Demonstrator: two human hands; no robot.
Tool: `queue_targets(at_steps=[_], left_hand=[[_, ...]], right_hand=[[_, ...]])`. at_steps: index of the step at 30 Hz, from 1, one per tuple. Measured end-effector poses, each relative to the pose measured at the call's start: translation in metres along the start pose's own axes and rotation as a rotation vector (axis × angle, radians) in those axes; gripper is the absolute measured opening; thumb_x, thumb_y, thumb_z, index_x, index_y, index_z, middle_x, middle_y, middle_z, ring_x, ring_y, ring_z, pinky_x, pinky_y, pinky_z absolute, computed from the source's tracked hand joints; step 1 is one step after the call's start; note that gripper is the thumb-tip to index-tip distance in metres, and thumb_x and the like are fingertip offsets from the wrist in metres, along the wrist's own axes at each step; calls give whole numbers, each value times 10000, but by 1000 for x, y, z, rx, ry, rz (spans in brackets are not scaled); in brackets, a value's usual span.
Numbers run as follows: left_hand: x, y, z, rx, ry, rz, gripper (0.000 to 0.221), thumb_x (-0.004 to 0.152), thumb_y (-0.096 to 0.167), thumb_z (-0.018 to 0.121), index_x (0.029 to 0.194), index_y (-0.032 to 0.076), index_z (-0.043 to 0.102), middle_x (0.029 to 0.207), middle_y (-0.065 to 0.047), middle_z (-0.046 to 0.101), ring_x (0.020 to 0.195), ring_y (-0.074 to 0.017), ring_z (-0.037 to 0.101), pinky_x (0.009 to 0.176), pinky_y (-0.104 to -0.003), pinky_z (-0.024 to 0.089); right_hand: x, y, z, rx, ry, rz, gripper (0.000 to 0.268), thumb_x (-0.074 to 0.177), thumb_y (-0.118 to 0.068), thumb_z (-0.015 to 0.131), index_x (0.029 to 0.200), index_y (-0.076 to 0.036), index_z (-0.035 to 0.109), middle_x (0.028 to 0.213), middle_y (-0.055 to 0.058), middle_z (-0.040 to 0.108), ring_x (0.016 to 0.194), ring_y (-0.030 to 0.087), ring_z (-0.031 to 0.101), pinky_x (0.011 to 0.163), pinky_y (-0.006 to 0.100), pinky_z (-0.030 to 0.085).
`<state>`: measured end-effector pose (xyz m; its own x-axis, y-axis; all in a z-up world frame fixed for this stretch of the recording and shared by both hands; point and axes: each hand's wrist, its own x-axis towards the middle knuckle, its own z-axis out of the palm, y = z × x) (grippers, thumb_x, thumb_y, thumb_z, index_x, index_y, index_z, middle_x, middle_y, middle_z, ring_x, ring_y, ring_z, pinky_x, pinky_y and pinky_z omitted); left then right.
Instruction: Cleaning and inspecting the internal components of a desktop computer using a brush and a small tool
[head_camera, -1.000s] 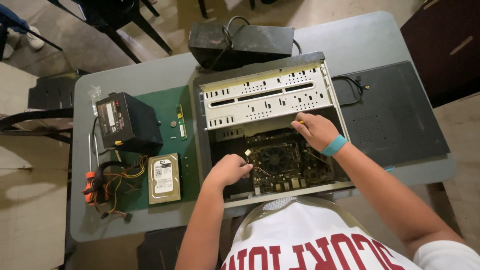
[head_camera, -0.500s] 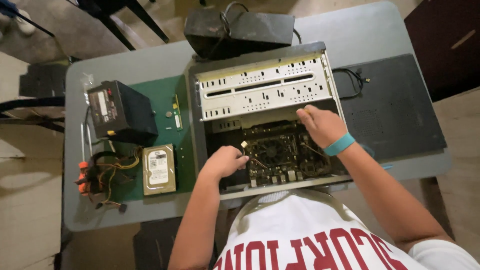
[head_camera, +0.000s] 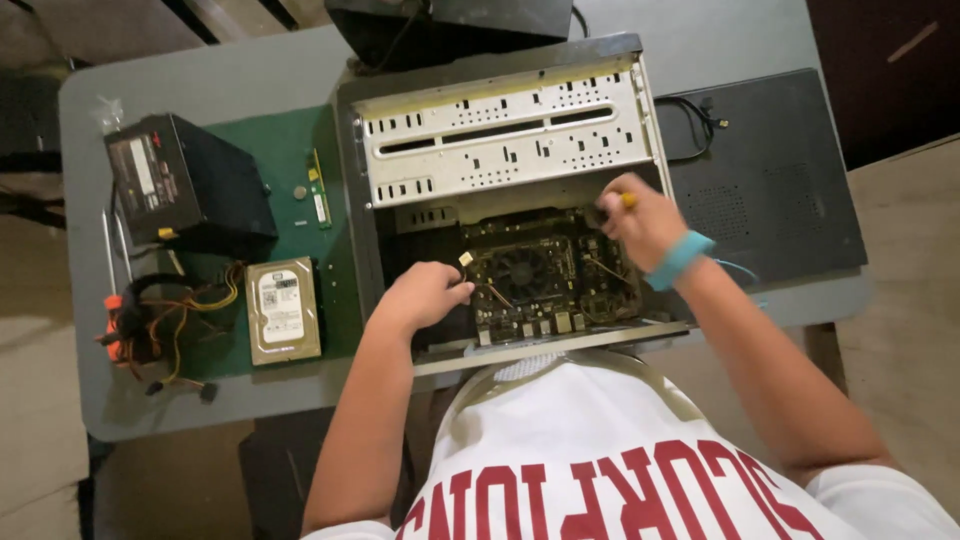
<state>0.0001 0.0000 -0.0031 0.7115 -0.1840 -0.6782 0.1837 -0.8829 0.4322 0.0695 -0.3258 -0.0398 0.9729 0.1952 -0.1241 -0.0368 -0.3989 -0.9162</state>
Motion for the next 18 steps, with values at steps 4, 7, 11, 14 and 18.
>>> queue_targets(at_steps=[4, 7, 11, 14, 18], left_hand=[[3, -6, 5, -36, 2, 0, 383, 941, 448, 605, 939, 104, 773, 880, -125, 751, 979, -339, 712, 830, -447, 562], [3, -7, 4, -79, 11, 7, 375, 944, 434, 605, 935, 98, 771, 869, -125, 748, 962, -340, 709, 828, -451, 562], [1, -6, 2, -75, 5, 23, 389, 948, 430, 600, 968, 80, 767, 897, -148, 747, 990, -360, 701, 835, -470, 559], [2, -6, -1, -43, 6, 53, 398, 941, 405, 594, 940, 39, 750, 896, -202, 730, 991, -413, 686, 834, -504, 548], [20, -20, 17, -85, 29, 25, 351, 936, 412, 611, 879, 99, 756, 789, -99, 712, 868, -314, 704, 787, -438, 558]], right_hand=[[-4, 14, 3, -522, -109, 110, 291, 1088, -391, 435, 1141, -153, 595, 701, 79, 718, 800, 333, 733, 818, 474, 552], [1, -1, -5, -607, -63, 105, 301, 1084, -418, 428, 1109, -175, 604, 607, 73, 691, 797, 365, 719, 832, 504, 536], [3, -17, -8, -425, 79, -22, 390, 1125, -418, 400, 1104, -78, 591, 561, 52, 659, 601, 238, 711, 761, 370, 563], [4, -17, 3, -353, 8, -31, 280, 1121, -284, 410, 1083, -87, 605, 656, 116, 694, 660, 247, 721, 750, 363, 571], [2, 6, 7, -590, -97, 92, 316, 1096, -379, 419, 985, -153, 609, 505, 82, 636, 717, 344, 715, 769, 466, 547]])
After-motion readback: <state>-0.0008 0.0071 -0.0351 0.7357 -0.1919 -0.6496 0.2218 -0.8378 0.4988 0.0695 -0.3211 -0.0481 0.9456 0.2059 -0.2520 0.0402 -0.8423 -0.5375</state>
